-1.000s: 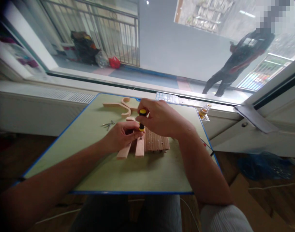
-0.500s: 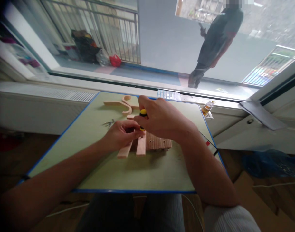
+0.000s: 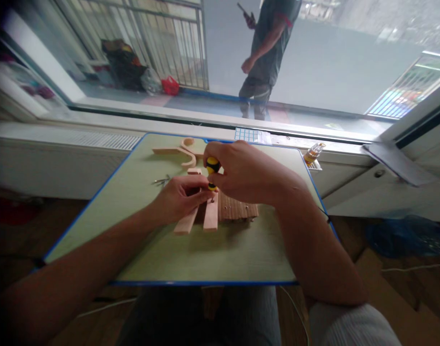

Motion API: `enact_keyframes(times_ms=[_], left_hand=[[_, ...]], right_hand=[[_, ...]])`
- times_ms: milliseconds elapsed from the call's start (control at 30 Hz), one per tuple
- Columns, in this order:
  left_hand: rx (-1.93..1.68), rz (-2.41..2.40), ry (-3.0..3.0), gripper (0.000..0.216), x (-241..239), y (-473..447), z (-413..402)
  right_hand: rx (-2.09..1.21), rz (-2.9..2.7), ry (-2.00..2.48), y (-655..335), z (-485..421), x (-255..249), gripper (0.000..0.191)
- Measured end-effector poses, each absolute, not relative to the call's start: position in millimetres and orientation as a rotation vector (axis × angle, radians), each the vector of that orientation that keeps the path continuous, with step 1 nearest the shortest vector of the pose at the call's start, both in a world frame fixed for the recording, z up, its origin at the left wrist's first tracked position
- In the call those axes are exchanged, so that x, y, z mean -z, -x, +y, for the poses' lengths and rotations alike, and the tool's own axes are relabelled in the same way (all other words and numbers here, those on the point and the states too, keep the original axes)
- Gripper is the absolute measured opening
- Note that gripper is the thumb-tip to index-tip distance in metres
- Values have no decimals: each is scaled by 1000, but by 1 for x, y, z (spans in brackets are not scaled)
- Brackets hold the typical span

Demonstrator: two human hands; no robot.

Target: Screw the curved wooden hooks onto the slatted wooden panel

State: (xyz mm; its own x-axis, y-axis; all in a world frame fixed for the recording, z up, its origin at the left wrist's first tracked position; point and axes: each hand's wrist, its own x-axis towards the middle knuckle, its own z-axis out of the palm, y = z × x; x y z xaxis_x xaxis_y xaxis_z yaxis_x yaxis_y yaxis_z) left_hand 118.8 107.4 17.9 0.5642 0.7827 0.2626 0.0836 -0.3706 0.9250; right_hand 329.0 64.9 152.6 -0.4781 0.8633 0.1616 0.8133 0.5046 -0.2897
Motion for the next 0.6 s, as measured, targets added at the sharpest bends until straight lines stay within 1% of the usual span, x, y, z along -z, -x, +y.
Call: enact_keyframes(times_ms=[100, 300, 500, 600], left_hand=[[-910, 700, -1851, 23, -14, -117, 108], [-937, 713, -1717, 25, -7, -118, 108], [-929, 678, -1666, 17, -5, -120, 110], [-910, 694, -1671, 16, -7, -119, 110]], right_hand=[[-215, -2474, 1475, -328, 63, -155, 12], [-148, -2455, 1593, -324, 63, -153, 23], [-41, -2384, 1774, -314, 66, -149, 39], [-10, -2410, 1800, -316, 67, -149, 47]])
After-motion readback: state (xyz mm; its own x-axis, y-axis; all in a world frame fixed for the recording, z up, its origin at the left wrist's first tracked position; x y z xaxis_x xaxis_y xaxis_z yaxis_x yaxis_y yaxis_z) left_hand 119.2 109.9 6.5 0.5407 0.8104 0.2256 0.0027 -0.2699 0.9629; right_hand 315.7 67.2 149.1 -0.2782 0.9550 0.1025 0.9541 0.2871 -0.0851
